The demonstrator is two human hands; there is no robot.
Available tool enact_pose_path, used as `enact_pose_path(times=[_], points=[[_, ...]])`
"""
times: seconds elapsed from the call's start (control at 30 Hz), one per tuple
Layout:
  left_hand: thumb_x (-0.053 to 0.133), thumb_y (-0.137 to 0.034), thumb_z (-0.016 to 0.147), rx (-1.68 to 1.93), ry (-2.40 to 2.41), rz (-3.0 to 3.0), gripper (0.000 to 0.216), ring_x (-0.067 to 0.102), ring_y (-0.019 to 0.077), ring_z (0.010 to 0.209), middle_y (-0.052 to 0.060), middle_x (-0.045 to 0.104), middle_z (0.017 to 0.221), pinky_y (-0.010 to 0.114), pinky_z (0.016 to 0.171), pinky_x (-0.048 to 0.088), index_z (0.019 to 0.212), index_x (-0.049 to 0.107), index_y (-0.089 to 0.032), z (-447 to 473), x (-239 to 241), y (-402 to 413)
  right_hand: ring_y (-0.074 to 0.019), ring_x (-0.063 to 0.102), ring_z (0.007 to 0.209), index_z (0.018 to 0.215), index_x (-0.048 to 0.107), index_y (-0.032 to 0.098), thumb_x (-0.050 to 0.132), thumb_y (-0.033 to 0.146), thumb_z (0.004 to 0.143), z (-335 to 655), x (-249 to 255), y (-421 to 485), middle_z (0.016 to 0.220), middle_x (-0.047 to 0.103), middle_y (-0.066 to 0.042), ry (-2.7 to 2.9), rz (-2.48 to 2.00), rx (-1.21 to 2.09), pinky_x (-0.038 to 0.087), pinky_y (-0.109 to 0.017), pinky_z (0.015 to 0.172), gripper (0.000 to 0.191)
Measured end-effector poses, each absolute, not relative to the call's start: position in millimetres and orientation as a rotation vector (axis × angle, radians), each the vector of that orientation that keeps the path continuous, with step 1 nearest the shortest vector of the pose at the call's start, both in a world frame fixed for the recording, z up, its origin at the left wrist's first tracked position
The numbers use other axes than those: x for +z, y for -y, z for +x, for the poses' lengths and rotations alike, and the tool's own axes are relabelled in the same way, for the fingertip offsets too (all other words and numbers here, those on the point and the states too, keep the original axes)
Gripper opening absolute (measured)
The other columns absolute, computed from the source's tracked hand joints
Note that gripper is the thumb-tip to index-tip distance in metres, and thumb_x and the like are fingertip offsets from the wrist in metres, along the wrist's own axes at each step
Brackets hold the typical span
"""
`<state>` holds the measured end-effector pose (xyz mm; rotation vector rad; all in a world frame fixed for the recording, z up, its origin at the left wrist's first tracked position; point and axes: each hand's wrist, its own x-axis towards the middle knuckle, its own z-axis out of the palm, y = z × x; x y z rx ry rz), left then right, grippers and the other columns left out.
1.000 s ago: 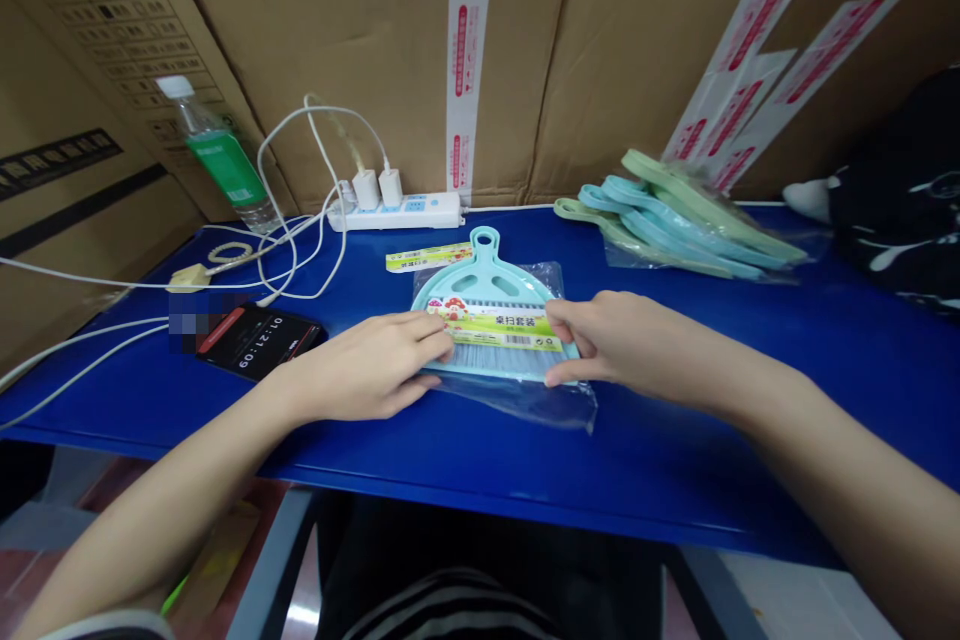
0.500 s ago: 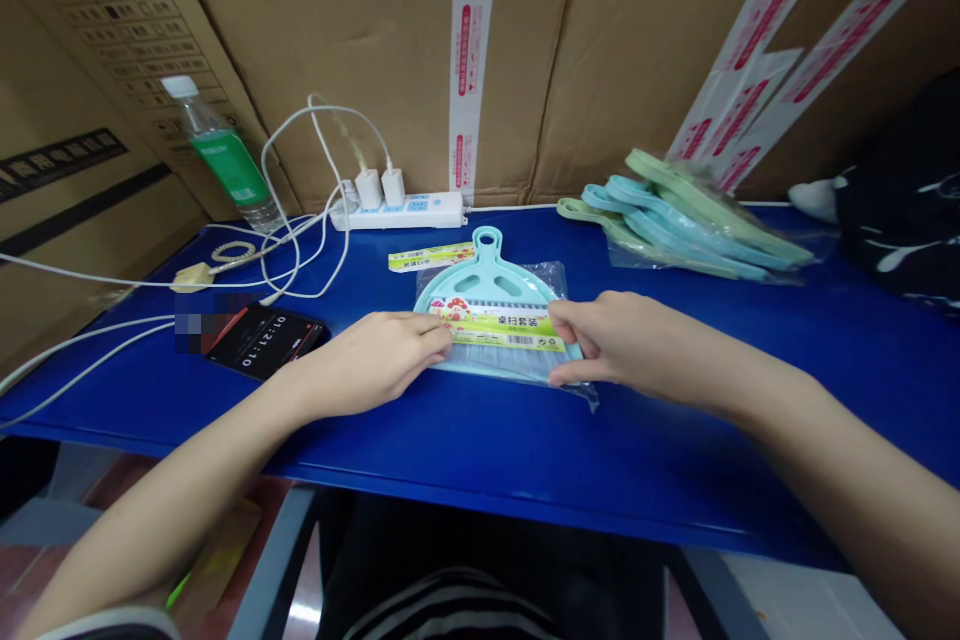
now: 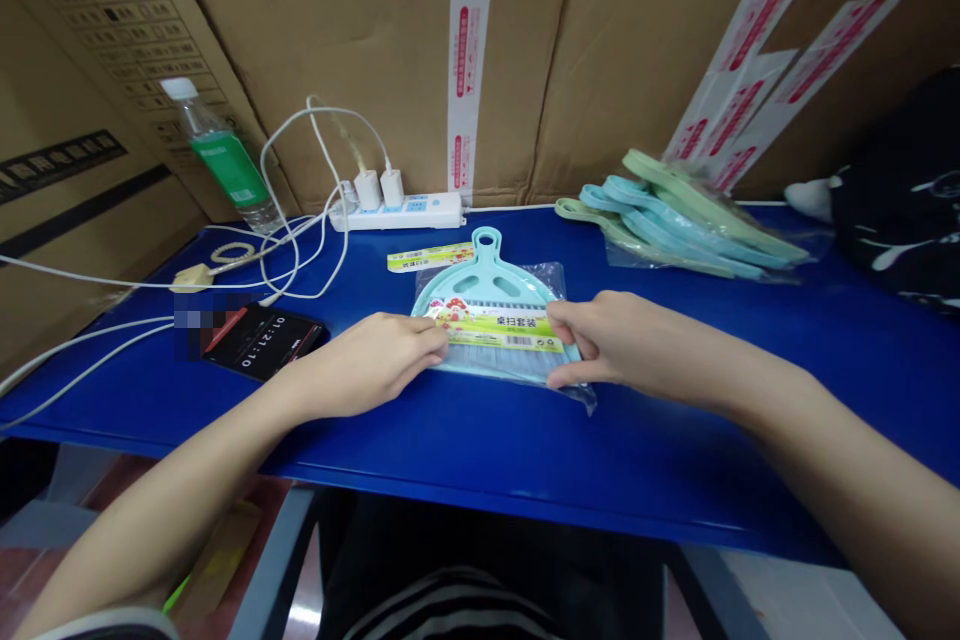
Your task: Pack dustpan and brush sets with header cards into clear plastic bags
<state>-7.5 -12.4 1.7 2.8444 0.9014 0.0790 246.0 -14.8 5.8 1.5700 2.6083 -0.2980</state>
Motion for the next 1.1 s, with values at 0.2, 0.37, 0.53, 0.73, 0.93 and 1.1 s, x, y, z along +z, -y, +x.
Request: enact_pose_path(times=[0.2, 0.37, 0.53, 0.73, 0.93, 1.1], points=[[0.033, -0.021, 0.098, 0.035, -0.84, 2.835, 0.028, 0.056, 0.0133, 0.066, 0.003, 0.062, 0.082, 0.025, 0.062, 0.041, 0.081, 0.053, -0.017, -9, 6, 16, -0.0153, 0.049, 0.054, 0.067, 0.043, 0.023, 0.072, 0.049, 0.072, 249, 3, 17, 0.06, 0.053, 0.002, -2.619, 1.511, -0.315, 0.03, -0.025, 0.049, 0.039], [0.034, -0.021, 0.099, -0.042, -0.804, 2.79, 0.027, 0.055, 0.0121, 0.065, 0.001, 0.061, 0.081, 0.025, 0.062, 0.04, 0.08, 0.052, -0.017, -7, 10, 18, -0.0145, 0.044, 0.05, 0.069, 0.046, 0.023, 0.071, 0.054, 0.072, 251, 1, 19, 0.059, 0.05, 0.003, -2.615, 1.449, -0.217, 0.026, -0.026, 0.049, 0.039], [0.035, -0.02, 0.097, -0.047, -0.872, 2.801, 0.021, 0.055, 0.0127, 0.07, 0.004, 0.059, 0.094, 0.025, 0.064, 0.041, 0.089, 0.054, -0.017, -7, 8, 18, -0.0165, 0.052, 0.06, 0.076, 0.054, 0.022, 0.068, 0.034, 0.078, 247, 12, 23, 0.069, 0.058, 0.0, -2.692, 1.286, -0.347, 0.031, -0.027, 0.054, 0.019], [0.034, -0.02, 0.097, -0.038, -0.927, 2.735, 0.021, 0.056, 0.013, 0.072, 0.006, 0.058, 0.099, 0.027, 0.066, 0.045, 0.095, 0.055, -0.016, -5, 7, 18, -0.0179, 0.058, 0.075, 0.073, 0.057, 0.021, 0.052, 0.018, 0.082, 246, 13, 24, 0.079, 0.063, -0.003, -2.807, 1.157, -0.664, 0.042, -0.029, 0.066, 0.011], [0.034, -0.02, 0.097, 0.001, -0.948, 2.753, 0.024, 0.058, 0.0139, 0.073, 0.006, 0.06, 0.095, 0.027, 0.067, 0.046, 0.092, 0.057, -0.015, -3, 4, 18, -0.0204, 0.059, 0.074, 0.075, 0.06, 0.02, 0.038, 0.044, 0.092, 246, 13, 26, 0.078, 0.064, -0.006, -2.82, 1.175, -0.749, 0.045, -0.034, 0.069, 0.037], [0.035, -0.019, 0.097, 0.02, -0.939, 2.754, 0.021, 0.058, 0.0137, 0.072, 0.006, 0.061, 0.095, 0.026, 0.065, 0.046, 0.093, 0.056, -0.015, -3, 3, 18, -0.0212, 0.058, 0.076, 0.077, 0.059, 0.019, 0.06, 0.032, 0.08, 244, 13, 31, 0.082, 0.064, -0.007, -2.783, 1.224, -0.638, 0.044, -0.032, 0.068, 0.014]])
